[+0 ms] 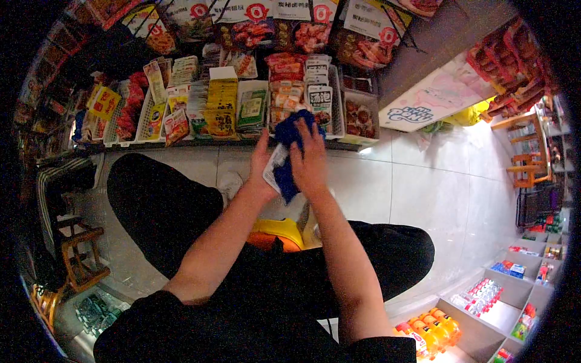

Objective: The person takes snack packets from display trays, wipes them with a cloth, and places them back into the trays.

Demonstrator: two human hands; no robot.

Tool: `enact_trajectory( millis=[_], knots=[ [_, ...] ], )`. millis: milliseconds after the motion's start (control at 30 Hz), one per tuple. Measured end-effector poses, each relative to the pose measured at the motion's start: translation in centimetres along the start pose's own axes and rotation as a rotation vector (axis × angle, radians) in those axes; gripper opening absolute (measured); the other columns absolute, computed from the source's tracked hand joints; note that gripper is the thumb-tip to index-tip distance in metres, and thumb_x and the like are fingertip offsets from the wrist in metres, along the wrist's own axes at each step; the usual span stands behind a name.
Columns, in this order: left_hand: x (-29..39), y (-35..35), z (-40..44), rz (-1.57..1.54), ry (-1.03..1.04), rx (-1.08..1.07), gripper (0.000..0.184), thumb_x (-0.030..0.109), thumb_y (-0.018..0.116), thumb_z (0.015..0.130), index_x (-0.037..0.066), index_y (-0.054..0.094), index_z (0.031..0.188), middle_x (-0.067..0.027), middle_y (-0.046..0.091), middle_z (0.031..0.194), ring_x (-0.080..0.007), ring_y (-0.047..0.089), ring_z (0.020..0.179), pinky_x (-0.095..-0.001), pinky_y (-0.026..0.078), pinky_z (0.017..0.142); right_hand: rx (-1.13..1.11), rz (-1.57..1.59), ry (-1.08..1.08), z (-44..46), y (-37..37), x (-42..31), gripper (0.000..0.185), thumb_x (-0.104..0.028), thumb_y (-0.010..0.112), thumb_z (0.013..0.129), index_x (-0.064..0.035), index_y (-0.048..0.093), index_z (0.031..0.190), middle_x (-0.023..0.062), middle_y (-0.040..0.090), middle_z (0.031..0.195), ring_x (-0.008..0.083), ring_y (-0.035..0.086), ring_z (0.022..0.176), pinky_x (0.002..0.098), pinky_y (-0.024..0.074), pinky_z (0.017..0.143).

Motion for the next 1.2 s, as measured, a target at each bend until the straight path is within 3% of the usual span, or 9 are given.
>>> enact_trajectory(
  millis=[133,167,367,467,633,767,900,1033,1200],
  knots=[
    [-0.6,-1.8,0.2,0.190,-0.089,0.095,0.066,0.065,0.048,0.081,0.009,0.057,0.115,-0.0129,0.065,0.103,-0.0285,0.064,0.090,-0.0399,0.052,0.081,0.058,0.148,0.187,0.4,-0.7,3.0,0.045,-0.024,0.040,0.094,-0.0025,0.039,0.134,0.0225,0.041,0.136,0.0390,0.036,0.128,0.0417,0.0275,0.106],
    [-0.7,-2.0,0.2,0.175,-0.087,0.123,0.066,0.065,0.048,0.081,0.008,0.057,0.113,-0.0131,0.066,0.098,-0.0263,0.066,0.082,-0.0377,0.055,0.074,0.127,0.166,0.186,0.4,-0.9,3.1,0.044,-0.027,0.042,0.094,0.0018,0.046,0.127,0.0261,0.052,0.122,0.0408,0.049,0.115,0.0417,0.0374,0.097],
    [-0.9,-0.2,-1.1,0.324,-0.057,0.196,0.064,0.063,0.049,0.082,0.008,0.056,0.114,-0.0087,0.065,0.097,-0.0201,0.064,0.080,-0.0332,0.054,0.074,0.126,0.250,0.614,0.1,-0.3,10.7,0.046,-0.033,0.044,0.092,0.0089,0.057,0.107,0.0276,0.063,0.093,0.0446,0.059,0.090,0.0464,0.0452,0.079],
    [-0.7,-2.1,0.6,0.282,-0.075,0.158,0.059,0.059,0.051,0.083,0.007,0.059,0.109,-0.0116,0.066,0.093,-0.0234,0.066,0.079,-0.0371,0.056,0.070,0.116,0.118,0.609,0.1,-1.8,7.3,0.046,-0.033,0.044,0.093,0.0074,0.055,0.112,0.0295,0.061,0.098,0.0438,0.059,0.093,0.0450,0.0452,0.081],
    [1.5,-3.1,1.1,0.312,0.009,0.281,0.056,0.060,0.052,0.083,0.010,0.062,0.104,-0.0074,0.065,0.089,-0.0209,0.063,0.076,-0.0338,0.053,0.067,0.057,0.181,0.393,-1.8,1.6,2.3,0.050,-0.027,0.044,0.092,0.0059,0.040,0.129,0.0316,0.050,0.119,0.0451,0.051,0.108,0.0436,0.0418,0.091],
    [4.1,-3.8,2.7,0.258,0.250,0.073,0.054,0.056,0.050,0.085,0.010,0.058,0.113,-0.0089,0.064,0.097,-0.0225,0.062,0.086,-0.0346,0.051,0.077,0.009,0.060,0.158,-3.6,3.1,-2.8,0.051,-0.020,0.041,0.093,0.0020,0.030,0.138,0.0289,0.040,0.134,0.0413,0.041,0.124,0.0410,0.0328,0.102],
    [2.8,-2.0,1.7,0.214,0.194,0.010,0.058,0.058,0.049,0.085,0.011,0.054,0.118,-0.0097,0.062,0.104,-0.0234,0.061,0.089,-0.0360,0.050,0.080,0.053,0.110,0.084,-2.8,2.5,-2.8,0.051,-0.020,0.043,0.091,0.0037,0.033,0.135,0.0252,0.028,0.143,0.0464,0.018,0.134,0.0488,0.0183,0.109],
    [0.3,-2.0,0.0,0.226,-0.014,0.243,0.060,0.058,0.052,0.084,0.008,0.055,0.118,-0.0138,0.063,0.107,-0.0264,0.062,0.095,-0.0376,0.050,0.084,0.181,0.249,0.250,-0.8,0.7,2.1,0.048,-0.024,0.043,0.092,0.0043,0.038,0.131,0.0254,0.036,0.137,0.0435,0.032,0.127,0.0454,0.0260,0.105],
    [-0.4,-3.2,1.3,0.246,-0.029,0.184,0.066,0.062,0.051,0.082,0.007,0.055,0.119,-0.0104,0.064,0.104,-0.0230,0.063,0.089,-0.0356,0.052,0.080,0.259,0.362,0.613,-1.7,1.5,7.5,0.050,-0.033,0.041,0.093,0.0084,0.049,0.119,0.0276,0.055,0.114,0.0409,0.053,0.106,0.0415,0.0398,0.092]
  ],
)
Point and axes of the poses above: each hand's wrist, its own z-axis towards the middle knuckle, its own y-axis out of the palm, x = y × z, the point moved 7 cm from there along z, towards the middle knuckle
